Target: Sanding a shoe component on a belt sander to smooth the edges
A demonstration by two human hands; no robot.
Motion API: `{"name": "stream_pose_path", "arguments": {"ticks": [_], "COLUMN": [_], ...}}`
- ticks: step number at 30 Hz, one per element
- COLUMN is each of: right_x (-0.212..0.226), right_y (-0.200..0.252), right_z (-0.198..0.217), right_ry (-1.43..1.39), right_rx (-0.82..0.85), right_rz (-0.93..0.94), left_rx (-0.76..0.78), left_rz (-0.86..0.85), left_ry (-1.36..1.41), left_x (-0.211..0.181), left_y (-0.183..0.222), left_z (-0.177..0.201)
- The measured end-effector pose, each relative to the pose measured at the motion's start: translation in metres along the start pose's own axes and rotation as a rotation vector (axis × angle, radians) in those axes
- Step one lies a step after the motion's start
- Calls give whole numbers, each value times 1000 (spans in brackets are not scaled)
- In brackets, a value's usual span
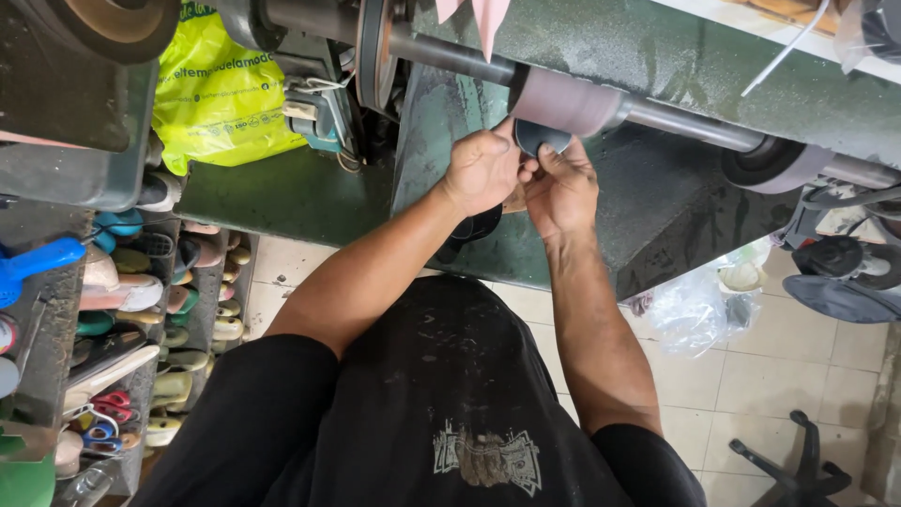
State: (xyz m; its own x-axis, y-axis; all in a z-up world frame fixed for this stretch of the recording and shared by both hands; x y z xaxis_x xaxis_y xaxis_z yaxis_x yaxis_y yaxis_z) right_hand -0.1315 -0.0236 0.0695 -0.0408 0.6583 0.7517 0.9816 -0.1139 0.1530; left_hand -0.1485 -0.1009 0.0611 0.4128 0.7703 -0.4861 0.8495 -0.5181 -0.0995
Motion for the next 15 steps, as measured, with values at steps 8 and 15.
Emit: {"name": "stream_pose_path", "arguments": {"ticks": [8, 15], "right_x": [-5, 9], "right_y": [28, 27], "right_z": [49, -37], "right_ry": [372, -73], "right_rx": [75, 103], "right_rz": [29, -88], "left_rx": [-354, -831], "left_rz": [-46, -153], "left_ry": [-428, -380], "left_x": [-36, -40], "left_y": [53, 46], "left_z": [15, 72]}}
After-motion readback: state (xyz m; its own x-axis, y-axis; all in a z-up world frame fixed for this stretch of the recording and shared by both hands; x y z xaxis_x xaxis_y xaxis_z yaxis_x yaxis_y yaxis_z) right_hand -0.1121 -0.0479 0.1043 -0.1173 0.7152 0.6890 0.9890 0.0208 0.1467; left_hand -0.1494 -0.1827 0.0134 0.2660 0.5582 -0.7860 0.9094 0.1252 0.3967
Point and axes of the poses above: each hand's wrist, its own y-axis away from the middle knuckle, its own z-axis out of the back of the hand, x = y × z, the point moved 10 cm from there along -y, towards the middle knuckle, and after that the axes turned 6 degrees about z, right-handed, at the moved point
